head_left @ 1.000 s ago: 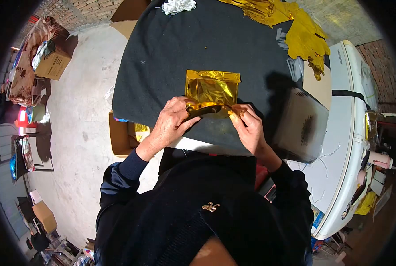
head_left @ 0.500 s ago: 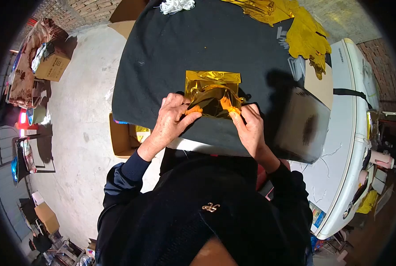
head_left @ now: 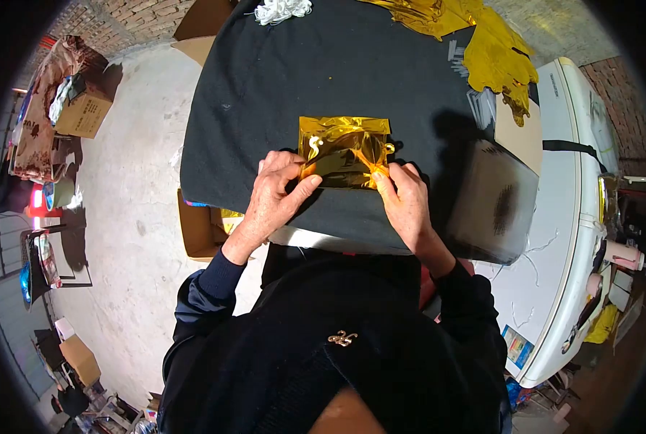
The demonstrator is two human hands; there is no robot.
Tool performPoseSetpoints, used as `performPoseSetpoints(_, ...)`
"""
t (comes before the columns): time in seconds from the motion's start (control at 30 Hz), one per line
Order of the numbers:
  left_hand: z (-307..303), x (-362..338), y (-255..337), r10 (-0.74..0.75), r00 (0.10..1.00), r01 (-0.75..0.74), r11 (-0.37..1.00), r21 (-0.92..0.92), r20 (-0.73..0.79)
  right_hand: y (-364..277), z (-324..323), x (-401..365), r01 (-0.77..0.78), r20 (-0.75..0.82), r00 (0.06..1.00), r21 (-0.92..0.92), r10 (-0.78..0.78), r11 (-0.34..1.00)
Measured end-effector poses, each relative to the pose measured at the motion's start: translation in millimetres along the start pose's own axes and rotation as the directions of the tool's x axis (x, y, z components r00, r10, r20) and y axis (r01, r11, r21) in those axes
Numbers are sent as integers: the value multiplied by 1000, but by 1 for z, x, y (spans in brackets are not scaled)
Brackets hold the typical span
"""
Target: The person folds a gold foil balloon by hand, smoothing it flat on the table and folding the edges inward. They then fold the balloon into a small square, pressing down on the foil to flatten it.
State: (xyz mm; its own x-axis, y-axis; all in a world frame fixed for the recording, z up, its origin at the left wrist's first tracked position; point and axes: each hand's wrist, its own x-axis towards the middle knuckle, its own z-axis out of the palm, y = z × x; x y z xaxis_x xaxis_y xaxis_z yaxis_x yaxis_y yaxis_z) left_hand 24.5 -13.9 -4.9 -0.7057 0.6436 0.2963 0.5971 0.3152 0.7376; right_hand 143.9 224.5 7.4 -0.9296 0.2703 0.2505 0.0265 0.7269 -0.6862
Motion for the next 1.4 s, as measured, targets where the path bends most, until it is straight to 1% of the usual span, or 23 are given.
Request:
performPoseSetpoints(0.13, -17, 20, -3, 154, 988, -154, 988, -30, -9, 1, 1, 0, -4, -1, 1000, 23, 4, 1000)
performPoseSetpoints(0.17, -23, 25, -6, 164, 985, -160, 985, -68, 58, 0, 0, 0, 4, 0, 1000, 24, -4, 1000)
performPoseSetpoints(0.2, -25, 32, -5, 161, 983, -152, 983, -107, 85, 0, 0, 0, 11, 1, 1000, 24, -11, 1000)
performPoseSetpoints(0.27, -20, 39, -14, 71, 983, -46, 988, -145, 169, 3, 1, -1, 6, 11, 1000, 22, -6, 1000)
performPoseSetpoints(0.37, -11, 47, -23, 61, 957, -14, 987, -163, 284, 5, 2, -1, 13, 4, 1000, 14, -13, 1000)
performPoseSetpoints(0.47, -9, 48, -25, 45, 942, 10, 987, -163, 332, 3, 2, 0, 14, -5, 1000, 8, -14, 1000)
performPoseSetpoints(0.57, -9, 45, -28, 7, 954, 47, 984, -173, 299, 2, 3, 2, 12, 4, 1000, -7, -12, 1000)
performPoseSetpoints(0.67, -9, 45, -25, 14, 955, 16, 995, -98, 295, 3, 2, 5, 11, 27, 1000, -45, -10, 999)
performPoseSetpoints(0.8, -3, 42, -24, -60, 960, 66, 998, -13, 272, 6, 3, 6, 53, 6, 999, -48, -53, 997)
performPoseSetpoints(0.87, -2, 43, -22, -69, 963, 70, 998, 6, 259, 6, 3, 8, 16, 22, 1000, -80, -14, 997)
performPoseSetpoints(1.0, 2, 42, -23, -44, 981, 41, 999, 19, 190, 8, 6, 10, -62, 20, 998, -120, 65, 991)
performPoseSetpoints(1.07, 3, 42, -20, -16, 987, 15, 1000, 9, 160, 8, 7, 11, -48, 17, 999, -131, 51, 990)
performPoseSetpoints(1.2, 8, 39, -22, 18, 994, -24, 998, 58, 105, 8, 7, 12, -45, 22, 999, -168, 49, 985)
performPoseSetpoints(1.27, 8, 37, -21, 10, 997, -16, 997, 76, 82, 5, 6, 13, -92, 52, 994, -159, 101, 983)
performPoseSetpoints(1.3, 7, 37, -21, 5, 1000, -7, 999, 52, 28, 5, 5, 13, -116, 67, 990, -155, 127, 981)
performPoseSetpoints(1.4, 2, 32, -15, -36, 989, 35, 999, -13, -141, 5, 6, 13, -117, 54, 991, -153, 126, 981)
